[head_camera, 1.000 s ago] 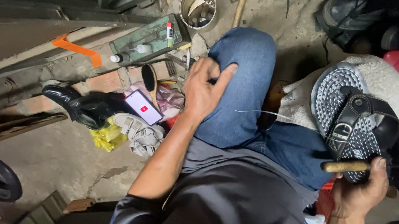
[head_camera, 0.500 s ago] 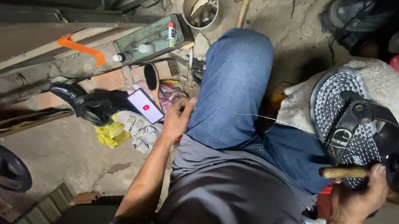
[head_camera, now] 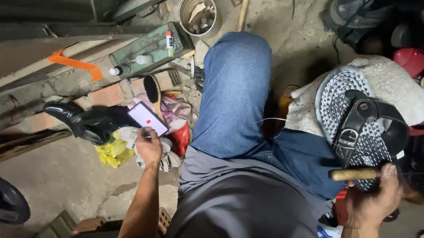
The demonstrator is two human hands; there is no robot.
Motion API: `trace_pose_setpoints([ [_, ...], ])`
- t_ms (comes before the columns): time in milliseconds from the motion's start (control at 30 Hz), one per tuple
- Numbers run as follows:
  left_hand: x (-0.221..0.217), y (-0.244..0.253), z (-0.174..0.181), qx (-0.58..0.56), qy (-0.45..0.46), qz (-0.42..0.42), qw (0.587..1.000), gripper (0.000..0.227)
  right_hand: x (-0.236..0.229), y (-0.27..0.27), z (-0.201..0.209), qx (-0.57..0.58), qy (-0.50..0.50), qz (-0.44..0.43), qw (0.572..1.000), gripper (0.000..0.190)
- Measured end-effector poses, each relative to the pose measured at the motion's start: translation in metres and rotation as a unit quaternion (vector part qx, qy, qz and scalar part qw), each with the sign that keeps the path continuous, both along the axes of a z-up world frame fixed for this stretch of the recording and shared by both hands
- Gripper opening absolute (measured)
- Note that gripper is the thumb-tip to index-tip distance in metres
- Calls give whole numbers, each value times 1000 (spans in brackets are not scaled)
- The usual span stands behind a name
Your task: The person sits on the floor and uses a needle and thread to sew a black and white woven sandal. They occasionally pause to interact with a smartphone placed on the floor nearby.
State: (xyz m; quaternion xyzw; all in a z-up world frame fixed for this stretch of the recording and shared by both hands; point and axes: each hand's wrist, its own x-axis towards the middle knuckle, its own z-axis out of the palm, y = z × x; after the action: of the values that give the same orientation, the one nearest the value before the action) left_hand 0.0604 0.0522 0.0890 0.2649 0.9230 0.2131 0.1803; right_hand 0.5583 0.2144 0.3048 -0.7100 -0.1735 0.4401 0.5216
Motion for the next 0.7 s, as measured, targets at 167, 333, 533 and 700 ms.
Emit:
trace_pose_setpoints([
  [167, -29, -32, -42, 26, 47, 21, 998, 13, -5, -2, -8, -16, -42, -56, 997, 24],
  [333, -24, -23, -40, 63, 111, -22, 992, 26, 7, -6, -21, 28, -4, -95, 995, 21],
  [533, -28, -24, -39, 73, 42, 27, 996, 23, 6, -1, -16, 59, -11, -83, 995, 31],
  [700, -33, -20, -40, 187, 80, -50, 978, 14, 8, -6, -12, -25, 2, -75, 997, 24],
])
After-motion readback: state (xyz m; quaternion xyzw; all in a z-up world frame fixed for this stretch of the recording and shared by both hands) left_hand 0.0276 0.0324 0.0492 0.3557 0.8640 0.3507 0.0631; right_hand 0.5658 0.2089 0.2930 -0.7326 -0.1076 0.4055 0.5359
